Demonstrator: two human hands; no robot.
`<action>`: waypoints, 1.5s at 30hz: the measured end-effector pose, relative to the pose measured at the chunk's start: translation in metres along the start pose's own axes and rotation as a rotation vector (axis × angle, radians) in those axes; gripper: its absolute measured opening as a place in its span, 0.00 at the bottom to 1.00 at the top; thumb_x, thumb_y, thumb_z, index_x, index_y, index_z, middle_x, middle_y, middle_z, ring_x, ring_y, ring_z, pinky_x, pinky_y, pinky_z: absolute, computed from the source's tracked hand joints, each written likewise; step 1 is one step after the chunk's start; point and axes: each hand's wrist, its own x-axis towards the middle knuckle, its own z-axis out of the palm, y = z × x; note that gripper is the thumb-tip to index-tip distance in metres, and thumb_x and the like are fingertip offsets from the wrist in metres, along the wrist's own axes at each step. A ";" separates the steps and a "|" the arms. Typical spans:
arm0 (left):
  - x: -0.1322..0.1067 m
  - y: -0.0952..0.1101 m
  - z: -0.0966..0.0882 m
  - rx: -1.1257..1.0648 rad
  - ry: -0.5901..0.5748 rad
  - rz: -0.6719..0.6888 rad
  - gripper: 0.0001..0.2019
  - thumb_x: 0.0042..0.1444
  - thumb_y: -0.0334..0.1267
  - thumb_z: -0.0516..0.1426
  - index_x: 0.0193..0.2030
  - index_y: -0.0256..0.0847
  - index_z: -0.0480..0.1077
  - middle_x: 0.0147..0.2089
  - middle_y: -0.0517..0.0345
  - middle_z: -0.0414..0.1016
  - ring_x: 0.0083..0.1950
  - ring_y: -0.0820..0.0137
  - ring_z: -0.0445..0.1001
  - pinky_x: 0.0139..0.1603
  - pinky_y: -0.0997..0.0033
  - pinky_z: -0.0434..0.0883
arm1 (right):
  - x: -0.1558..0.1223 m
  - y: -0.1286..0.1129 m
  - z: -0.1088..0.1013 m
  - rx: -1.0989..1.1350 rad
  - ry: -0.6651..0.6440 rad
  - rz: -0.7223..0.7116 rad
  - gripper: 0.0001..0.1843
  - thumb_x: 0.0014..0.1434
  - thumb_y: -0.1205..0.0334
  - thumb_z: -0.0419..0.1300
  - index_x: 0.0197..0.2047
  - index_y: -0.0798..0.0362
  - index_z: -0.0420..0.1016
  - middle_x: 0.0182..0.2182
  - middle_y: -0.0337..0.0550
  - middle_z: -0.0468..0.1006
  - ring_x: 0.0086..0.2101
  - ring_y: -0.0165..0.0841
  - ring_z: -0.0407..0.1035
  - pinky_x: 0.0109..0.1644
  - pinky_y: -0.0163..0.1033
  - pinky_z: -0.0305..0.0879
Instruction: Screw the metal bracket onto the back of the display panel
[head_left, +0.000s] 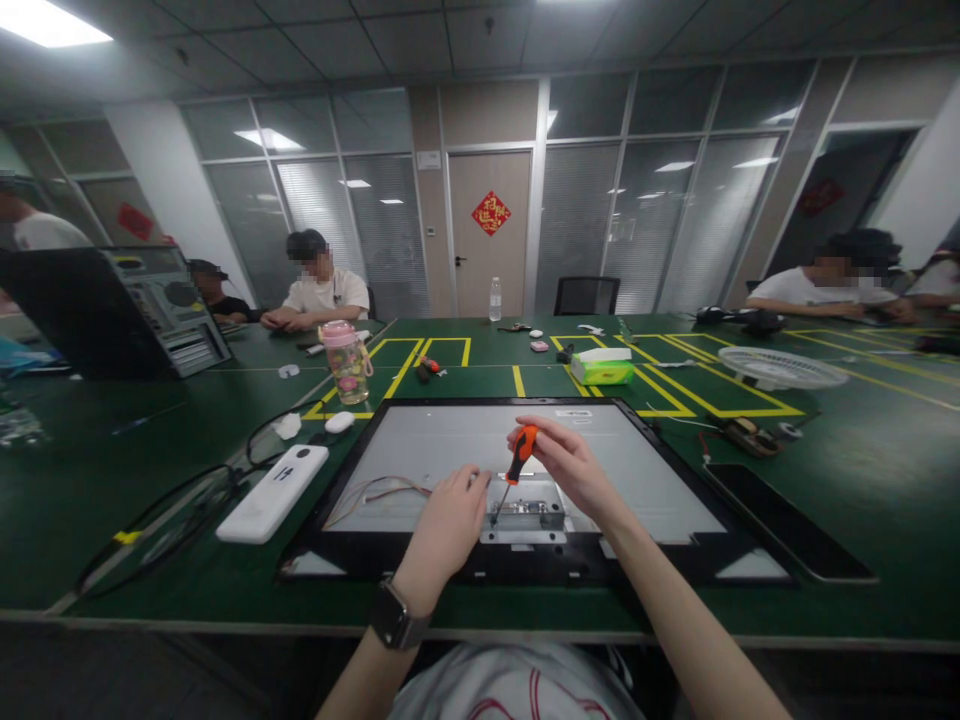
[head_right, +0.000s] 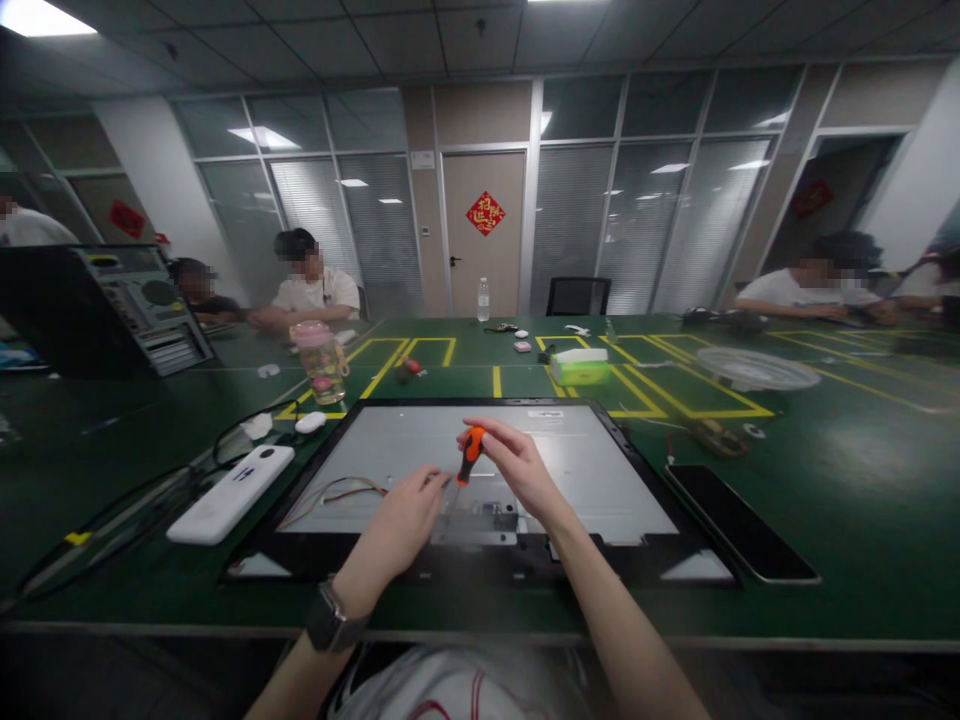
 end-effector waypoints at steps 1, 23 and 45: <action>0.000 0.003 -0.001 0.065 -0.013 0.001 0.15 0.65 0.27 0.49 0.55 0.39 0.67 0.51 0.50 0.72 0.48 0.61 0.73 0.50 0.61 0.70 | 0.000 0.001 -0.001 -0.031 0.022 -0.012 0.16 0.55 0.50 0.67 0.45 0.48 0.81 0.35 0.43 0.81 0.38 0.37 0.75 0.52 0.46 0.68; 0.017 -0.026 -0.013 0.426 -0.088 0.231 0.05 0.63 0.25 0.55 0.44 0.30 0.70 0.38 0.45 0.73 0.40 0.58 0.73 0.40 0.61 0.64 | -0.003 0.001 0.000 -0.259 0.111 -0.111 0.15 0.58 0.53 0.64 0.48 0.44 0.80 0.41 0.43 0.80 0.42 0.39 0.74 0.51 0.46 0.69; 0.016 -0.014 -0.011 0.435 -0.102 0.268 0.06 0.62 0.23 0.53 0.41 0.31 0.71 0.37 0.46 0.74 0.39 0.59 0.72 0.38 0.63 0.63 | -0.001 -0.001 0.009 0.054 0.080 0.025 0.14 0.54 0.49 0.67 0.42 0.44 0.80 0.37 0.44 0.80 0.41 0.39 0.74 0.51 0.49 0.68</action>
